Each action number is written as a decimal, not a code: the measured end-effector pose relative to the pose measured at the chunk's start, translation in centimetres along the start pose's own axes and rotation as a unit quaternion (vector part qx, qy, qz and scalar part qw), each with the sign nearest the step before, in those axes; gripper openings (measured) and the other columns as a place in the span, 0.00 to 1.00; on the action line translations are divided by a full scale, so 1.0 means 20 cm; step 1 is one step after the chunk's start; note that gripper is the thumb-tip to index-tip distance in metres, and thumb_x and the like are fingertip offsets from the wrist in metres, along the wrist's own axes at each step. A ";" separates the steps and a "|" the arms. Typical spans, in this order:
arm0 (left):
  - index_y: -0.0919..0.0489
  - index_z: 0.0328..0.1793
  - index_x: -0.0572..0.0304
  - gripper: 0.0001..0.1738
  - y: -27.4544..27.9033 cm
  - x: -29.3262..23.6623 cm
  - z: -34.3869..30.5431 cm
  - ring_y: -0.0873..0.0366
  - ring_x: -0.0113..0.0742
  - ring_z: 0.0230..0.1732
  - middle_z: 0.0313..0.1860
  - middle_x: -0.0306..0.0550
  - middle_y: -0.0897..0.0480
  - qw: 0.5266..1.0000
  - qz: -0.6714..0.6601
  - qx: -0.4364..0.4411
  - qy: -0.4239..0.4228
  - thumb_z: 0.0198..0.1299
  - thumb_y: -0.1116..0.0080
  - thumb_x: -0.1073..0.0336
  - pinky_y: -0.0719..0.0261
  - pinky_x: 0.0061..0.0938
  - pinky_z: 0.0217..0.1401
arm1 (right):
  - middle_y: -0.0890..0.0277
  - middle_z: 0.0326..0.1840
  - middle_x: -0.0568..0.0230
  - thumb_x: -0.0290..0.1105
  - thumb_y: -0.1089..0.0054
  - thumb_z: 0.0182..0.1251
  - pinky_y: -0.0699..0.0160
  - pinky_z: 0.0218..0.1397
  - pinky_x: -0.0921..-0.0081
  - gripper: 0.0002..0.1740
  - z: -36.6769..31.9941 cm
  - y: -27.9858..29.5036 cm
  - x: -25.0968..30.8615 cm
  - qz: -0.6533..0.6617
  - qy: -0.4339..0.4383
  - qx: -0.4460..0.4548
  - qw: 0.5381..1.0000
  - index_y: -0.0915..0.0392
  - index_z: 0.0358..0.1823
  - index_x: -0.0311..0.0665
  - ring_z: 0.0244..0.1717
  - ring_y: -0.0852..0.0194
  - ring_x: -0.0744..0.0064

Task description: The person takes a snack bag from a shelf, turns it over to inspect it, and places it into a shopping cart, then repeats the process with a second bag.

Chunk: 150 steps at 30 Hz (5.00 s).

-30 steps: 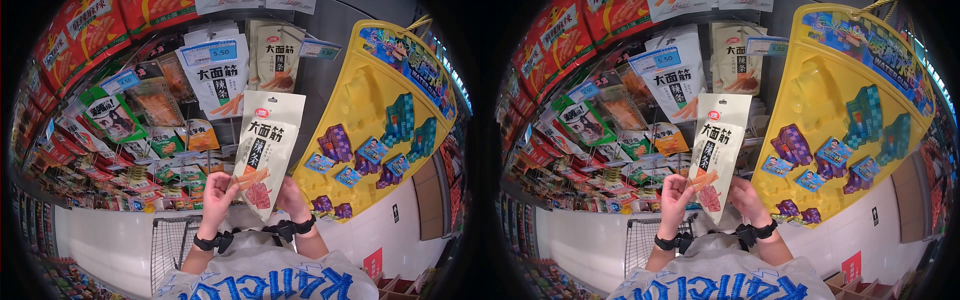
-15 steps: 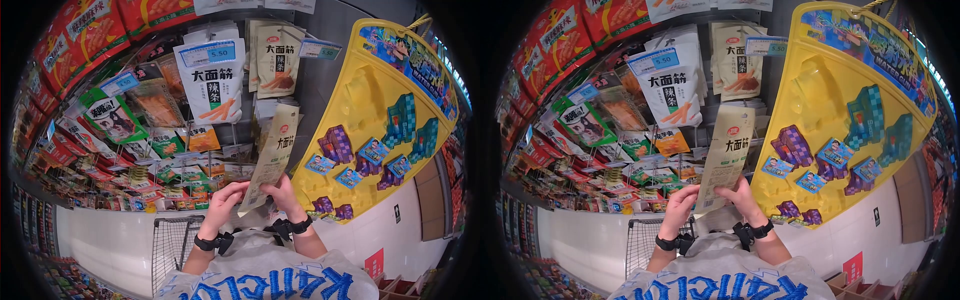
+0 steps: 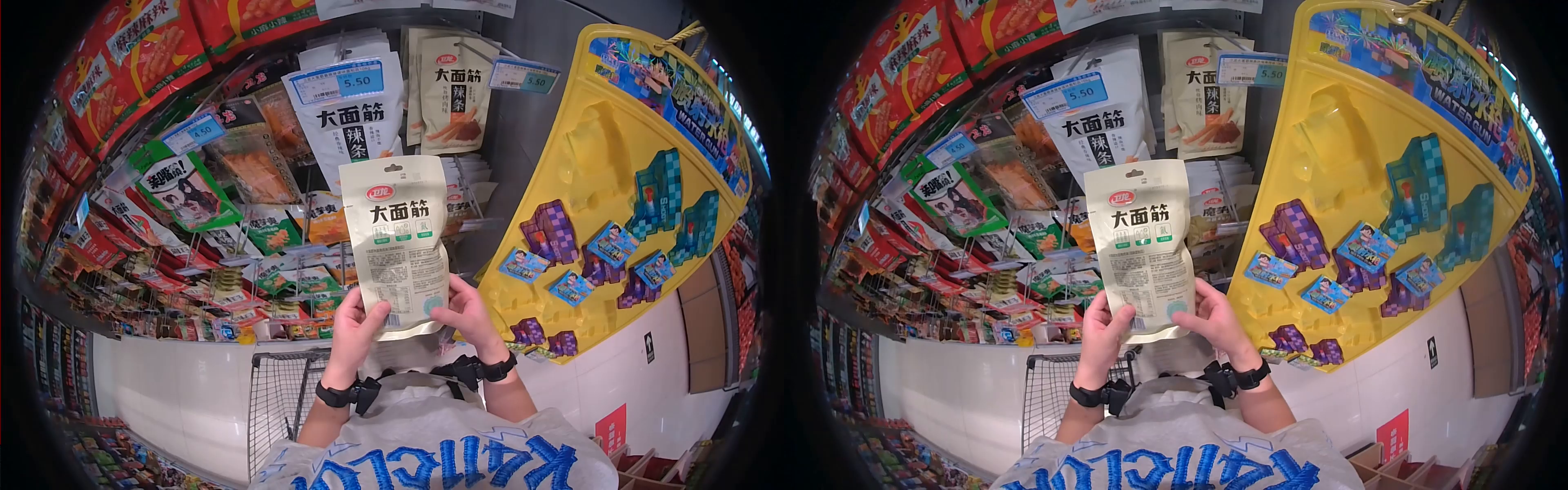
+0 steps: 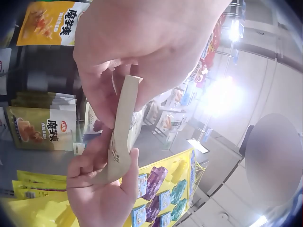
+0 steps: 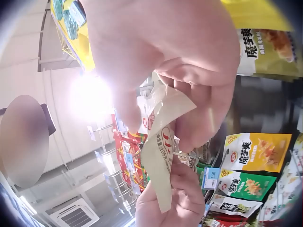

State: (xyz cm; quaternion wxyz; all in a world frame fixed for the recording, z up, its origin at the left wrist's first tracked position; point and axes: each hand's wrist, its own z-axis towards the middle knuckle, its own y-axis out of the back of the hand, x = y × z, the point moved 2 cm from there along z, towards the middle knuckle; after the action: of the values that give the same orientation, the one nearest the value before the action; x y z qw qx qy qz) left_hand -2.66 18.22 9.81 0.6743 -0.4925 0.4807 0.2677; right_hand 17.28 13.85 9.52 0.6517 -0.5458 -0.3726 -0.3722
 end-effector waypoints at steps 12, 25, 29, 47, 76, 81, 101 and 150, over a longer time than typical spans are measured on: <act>0.28 0.59 0.64 0.21 0.03 0.02 0.00 0.23 0.27 0.50 0.52 0.43 0.21 0.984 0.104 -0.100 -0.107 0.60 0.35 0.74 0.26 0.21 0.56 | 0.23 0.59 0.60 0.25 0.33 0.63 0.26 0.62 0.76 0.28 0.00 0.01 -0.04 -0.041 0.010 -0.055 0.998 0.31 0.63 0.29 0.57 0.25 0.76; 0.39 0.71 0.65 0.41 -0.08 -0.03 -0.05 0.27 0.38 0.64 0.63 0.48 0.27 0.994 0.058 0.014 -0.088 0.54 0.28 0.71 0.26 0.31 0.65 | 0.25 0.64 0.60 0.26 0.32 0.62 0.25 0.60 0.74 0.30 -0.02 -0.07 -0.07 -0.086 0.026 0.035 0.995 0.28 0.67 0.34 0.58 0.25 0.75; 0.34 0.67 0.66 0.35 -0.09 -0.04 -0.07 0.25 0.36 0.60 0.61 0.49 0.24 0.989 0.100 0.012 -0.110 0.56 0.28 0.68 0.24 0.30 0.62 | 0.31 0.71 0.57 0.25 0.34 0.64 0.25 0.60 0.74 0.28 -0.03 -0.06 -0.08 -0.060 0.018 0.060 0.996 0.27 0.66 0.35 0.63 0.28 0.75; 0.28 0.60 0.64 0.24 0.00 -0.04 -0.05 0.19 0.25 0.46 0.48 0.43 0.17 0.997 0.018 -0.034 -0.069 0.61 0.32 0.65 0.21 0.22 0.51 | 0.26 0.59 0.61 0.26 0.34 0.64 0.24 0.58 0.76 0.26 -0.04 -0.06 -0.04 -0.076 0.038 -0.070 0.994 0.30 0.62 0.29 0.58 0.26 0.74; 0.28 0.59 0.63 0.23 -0.01 0.00 -0.04 0.24 0.29 0.55 0.56 0.44 0.23 0.996 0.034 -0.023 -0.082 0.58 0.34 0.78 0.23 0.23 0.58 | 0.16 0.39 0.70 0.28 0.31 0.63 0.23 0.41 0.84 0.15 -0.05 -0.10 -0.03 -0.245 0.086 -0.125 0.958 0.18 0.49 0.31 0.38 0.24 0.87; 0.32 0.65 0.62 0.30 -0.04 -0.01 -0.04 0.26 0.35 0.62 0.62 0.47 0.26 0.995 0.037 -0.011 -0.087 0.57 0.34 0.78 0.24 0.30 0.65 | 0.16 0.46 0.58 0.27 0.29 0.58 0.21 0.49 0.77 0.20 -0.07 -0.11 -0.04 -0.307 0.091 -0.086 0.943 0.19 0.53 0.31 0.43 0.19 0.74; 0.25 0.59 0.69 0.17 0.00 0.02 -0.05 0.22 0.28 0.52 0.54 0.46 0.18 0.995 -0.023 -0.074 -0.062 0.69 0.42 0.67 0.25 0.24 0.57 | 0.27 0.63 0.55 0.29 0.30 0.59 0.31 0.66 0.69 0.30 -0.01 -0.14 0.04 -0.255 0.151 -0.132 0.946 0.29 0.62 0.31 0.63 0.29 0.65; 0.31 0.59 0.65 0.21 0.00 -0.02 -0.04 0.20 0.23 0.45 0.48 0.44 0.18 0.995 0.003 -0.068 -0.077 0.67 0.38 0.63 0.21 0.18 0.48 | 0.26 0.62 0.56 0.24 0.36 0.65 0.25 0.62 0.72 0.34 -0.01 -0.16 -0.04 -0.122 0.074 -0.109 0.984 0.39 0.70 0.28 0.59 0.25 0.71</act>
State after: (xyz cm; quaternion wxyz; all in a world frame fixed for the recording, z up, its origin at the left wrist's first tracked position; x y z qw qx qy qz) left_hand -3.07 17.49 10.16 0.6738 -0.5135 0.4094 0.3388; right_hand 14.09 13.26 10.18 0.5639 -0.5348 -0.3442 -0.5268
